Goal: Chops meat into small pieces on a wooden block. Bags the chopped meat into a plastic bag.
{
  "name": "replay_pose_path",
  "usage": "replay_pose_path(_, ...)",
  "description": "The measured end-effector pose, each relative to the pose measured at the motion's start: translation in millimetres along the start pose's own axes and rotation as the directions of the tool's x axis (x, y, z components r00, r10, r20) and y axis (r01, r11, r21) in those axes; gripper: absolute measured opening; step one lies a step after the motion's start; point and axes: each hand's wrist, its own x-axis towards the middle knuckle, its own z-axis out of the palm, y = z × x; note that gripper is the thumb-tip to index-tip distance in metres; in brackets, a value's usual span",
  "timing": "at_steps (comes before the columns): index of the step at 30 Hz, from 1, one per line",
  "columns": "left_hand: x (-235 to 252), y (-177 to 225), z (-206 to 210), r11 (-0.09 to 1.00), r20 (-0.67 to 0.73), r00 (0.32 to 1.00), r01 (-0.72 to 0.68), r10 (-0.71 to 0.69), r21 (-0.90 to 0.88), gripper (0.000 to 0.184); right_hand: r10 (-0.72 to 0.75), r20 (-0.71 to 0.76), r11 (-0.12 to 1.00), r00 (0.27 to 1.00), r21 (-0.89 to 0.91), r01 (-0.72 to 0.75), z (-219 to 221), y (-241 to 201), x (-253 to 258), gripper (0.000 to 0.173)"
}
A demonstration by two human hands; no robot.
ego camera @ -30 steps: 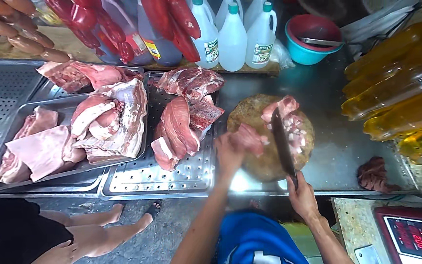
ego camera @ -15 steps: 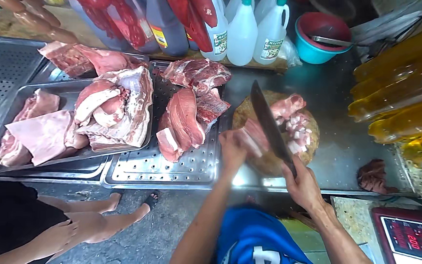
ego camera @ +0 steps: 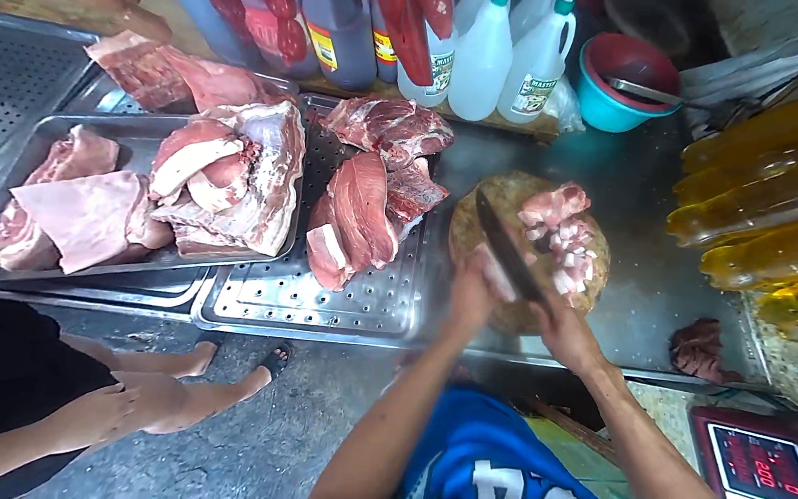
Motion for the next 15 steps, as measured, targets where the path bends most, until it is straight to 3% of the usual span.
replay_pose_path(3,-2.1,1.6,-4.3,1.000,-0.020,1.000,-0.012,0.012,0.005,0.062,-0.086,-0.244,0.993,0.966,0.057,0.103,-17.1,-16.3,-10.4,0.043)
replay_pose_path(6,-7.8,-20.5,-10.8,0.994,-0.123,0.992,-0.044,0.032,-0.100,0.053,-0.191,-0.518,0.945,0.833,0.133,0.300,-44.0,-46.4,-22.1,0.039)
replay_pose_path(8,-11.2,-34.6,-13.4,0.989,-0.189,0.981,-0.069,0.043,-0.132,0.045,-0.229,-0.595,0.915,0.771,0.139,0.378,-48.7,-59.3,-29.3,0.038)
replay_pose_path(10,-13.0,-39.1,-14.4,0.992,-0.201,0.978,-0.076,0.054,-0.104,0.038,-0.227,-0.513,0.946,0.828,0.087,0.313,-28.4,-52.9,-34.5,0.038)
replay_pose_path(12,-14.0,-32.2,-14.4,0.996,-0.162,0.983,-0.091,0.087,-0.020,0.033,-0.069,-0.166,0.997,0.984,-0.037,0.064,3.1,-35.6,-32.8,0.042)
replay_pose_path(13,-14.0,-28.5,-12.3,0.993,-0.119,0.986,-0.111,0.115,0.041,0.033,0.057,0.014,0.995,0.998,-0.088,-0.056,14.9,-29.4,-29.1,0.046)
replay_pose_path(15,-7.8,-22.1,-6.3,0.965,-0.038,0.979,-0.190,0.200,0.182,0.039,0.132,0.104,0.982,0.986,-0.147,-0.116,23.7,-23.5,-20.7,0.048)
